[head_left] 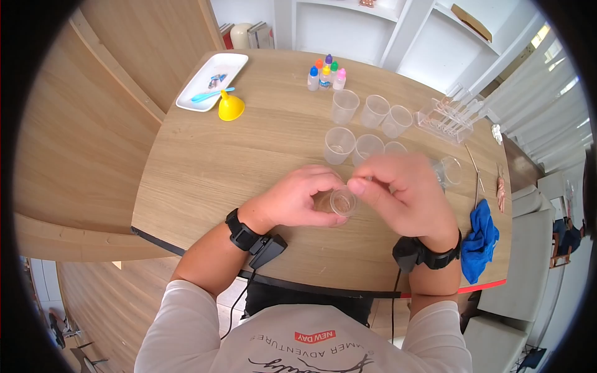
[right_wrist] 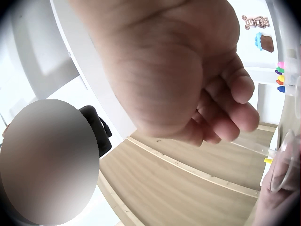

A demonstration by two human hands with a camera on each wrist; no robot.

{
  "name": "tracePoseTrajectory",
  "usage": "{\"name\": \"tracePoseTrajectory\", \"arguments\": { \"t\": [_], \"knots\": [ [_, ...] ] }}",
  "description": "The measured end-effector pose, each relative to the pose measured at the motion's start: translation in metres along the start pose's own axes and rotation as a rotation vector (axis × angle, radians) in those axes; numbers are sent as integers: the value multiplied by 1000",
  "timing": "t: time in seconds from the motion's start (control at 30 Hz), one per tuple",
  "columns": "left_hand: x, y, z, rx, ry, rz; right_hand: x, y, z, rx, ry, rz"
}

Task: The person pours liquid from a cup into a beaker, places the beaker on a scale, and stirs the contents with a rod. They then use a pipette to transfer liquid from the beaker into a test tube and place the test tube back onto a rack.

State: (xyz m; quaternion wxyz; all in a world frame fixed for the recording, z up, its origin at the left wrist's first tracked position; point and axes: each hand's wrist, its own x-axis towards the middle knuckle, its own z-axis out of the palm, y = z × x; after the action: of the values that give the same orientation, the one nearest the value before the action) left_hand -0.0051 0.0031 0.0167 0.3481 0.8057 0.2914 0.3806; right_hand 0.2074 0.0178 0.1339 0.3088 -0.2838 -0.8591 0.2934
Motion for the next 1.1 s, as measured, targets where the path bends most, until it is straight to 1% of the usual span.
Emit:
{"name": "tracePoseTrajectory", "arguments": {
  "t": [0.07,0.1,0.17,0.2,0.27,0.3,0.37,0.4,0.47,0.53,0.57,0.7,0.77,0.8,0.87,0.9,0.93,0.97,1.0,1.03,1.07,1.1],
  "knots": [
    [0,0,0,3,-18,-2,-1,0,-4,-23,-117,-29],
    [0,1,0,6,-3,0,-1,0,-2,-22,-117,-29],
    [0,1,0,9,13,0,0,-2,3,4,16,46],
    [-1,0,-1,5,-4,-3,0,-2,1,4,16,46],
    [-1,0,-2,0,-21,-6,0,-1,-3,-28,-119,-17],
    [-1,1,-2,7,-21,-11,0,-1,-2,-28,-119,-17],
    [0,1,-1,15,-21,-16,-1,-1,3,-45,20,41],
    [0,0,0,7,-6,-2,-1,0,2,-44,20,42],
    [-1,-1,0,-2,9,10,-1,3,0,-7,-58,-23],
    [-2,-1,-2,-8,-47,-16,-1,2,1,-17,-46,-3],
    [-2,-2,-1,-8,-46,-16,-1,1,1,-27,-32,17],
    [2,1,2,-5,31,19,1,0,1,-3,8,-19],
    [1,1,2,-5,53,25,-1,2,-1,-25,-103,-25],
    [0,-2,2,-10,28,10,0,1,1,-25,-103,-24],
    [-2,-2,0,-15,4,-6,0,0,6,-18,34,55],
    [-2,-1,-3,-3,-40,-30,0,0,3,-18,33,55],
    [-2,0,-4,10,-84,-53,0,1,0,-33,-43,7],
    [-1,0,-4,10,-83,-53,0,1,-2,-48,-120,-40],
    [-1,1,-2,-4,-48,-39,0,-1,-1,-47,-121,-40],
    [-1,1,-1,-18,-13,-26,0,-3,3,-51,-28,8],
    [-2,1,0,-19,-14,-27,0,-5,5,-55,64,56],
    [-2,1,0,-40,-22,-34,-1,-3,4,-53,63,58]
  ]
}}
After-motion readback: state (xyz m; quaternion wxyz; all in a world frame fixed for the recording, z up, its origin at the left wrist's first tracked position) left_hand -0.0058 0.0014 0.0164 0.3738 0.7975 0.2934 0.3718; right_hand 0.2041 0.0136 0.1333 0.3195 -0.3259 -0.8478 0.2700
